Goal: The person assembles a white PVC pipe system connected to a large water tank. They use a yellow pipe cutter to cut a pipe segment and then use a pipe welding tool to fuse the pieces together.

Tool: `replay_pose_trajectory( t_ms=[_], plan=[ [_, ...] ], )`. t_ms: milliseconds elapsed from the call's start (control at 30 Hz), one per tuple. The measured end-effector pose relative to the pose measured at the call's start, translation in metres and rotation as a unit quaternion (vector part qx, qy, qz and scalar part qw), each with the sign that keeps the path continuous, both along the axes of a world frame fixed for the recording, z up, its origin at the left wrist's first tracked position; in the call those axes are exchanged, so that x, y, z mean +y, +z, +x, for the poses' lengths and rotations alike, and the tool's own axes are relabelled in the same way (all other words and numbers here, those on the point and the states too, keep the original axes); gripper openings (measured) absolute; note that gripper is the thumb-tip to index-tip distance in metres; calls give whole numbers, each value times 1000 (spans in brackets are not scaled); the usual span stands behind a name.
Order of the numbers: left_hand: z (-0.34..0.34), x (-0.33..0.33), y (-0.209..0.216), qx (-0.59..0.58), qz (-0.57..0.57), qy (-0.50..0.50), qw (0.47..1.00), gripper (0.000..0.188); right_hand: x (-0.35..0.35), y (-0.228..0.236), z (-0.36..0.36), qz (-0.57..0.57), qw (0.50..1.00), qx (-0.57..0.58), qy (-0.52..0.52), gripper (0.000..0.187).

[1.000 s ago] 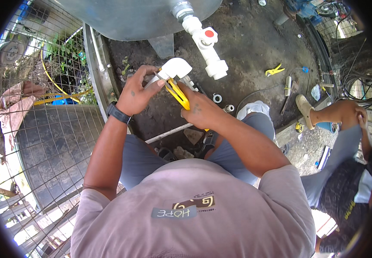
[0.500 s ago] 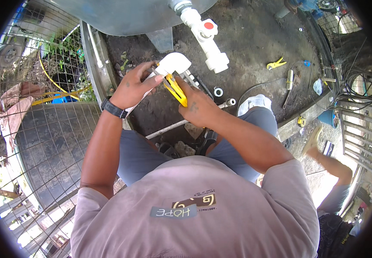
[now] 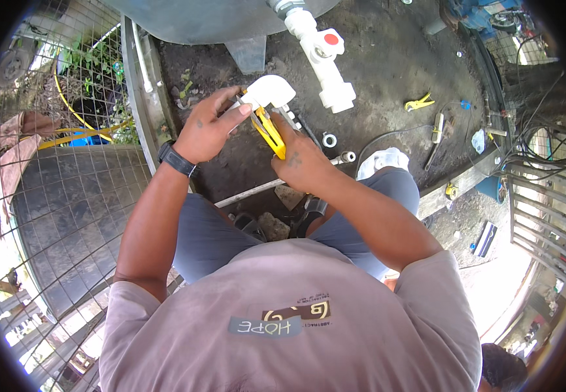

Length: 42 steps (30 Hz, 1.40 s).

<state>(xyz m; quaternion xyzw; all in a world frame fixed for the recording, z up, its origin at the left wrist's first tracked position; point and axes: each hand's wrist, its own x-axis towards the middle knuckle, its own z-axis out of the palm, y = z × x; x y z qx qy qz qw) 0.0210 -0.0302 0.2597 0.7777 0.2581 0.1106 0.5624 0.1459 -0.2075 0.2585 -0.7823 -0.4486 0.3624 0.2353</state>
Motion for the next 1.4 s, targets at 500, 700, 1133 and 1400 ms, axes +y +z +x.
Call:
replay_pose_trajectory(
  t_ms=[500,700,1133,1400],
  plan=[
    [1,-9,9,20,65,-15,998,63,-4,-22,-8,-115,989,-50,-81,43],
    [4,-8,7,28,67,-20,997,65,-4,-8,-6,-129,987,-64,-69,42],
    [6,-3,-14,29,-128,36,991,67,-5,-7,-13,-145,984,-69,-78,39],
    [14,-2,6,98,-109,-17,989,60,-7,2,-15,-169,980,-67,-76,38]
  ],
)
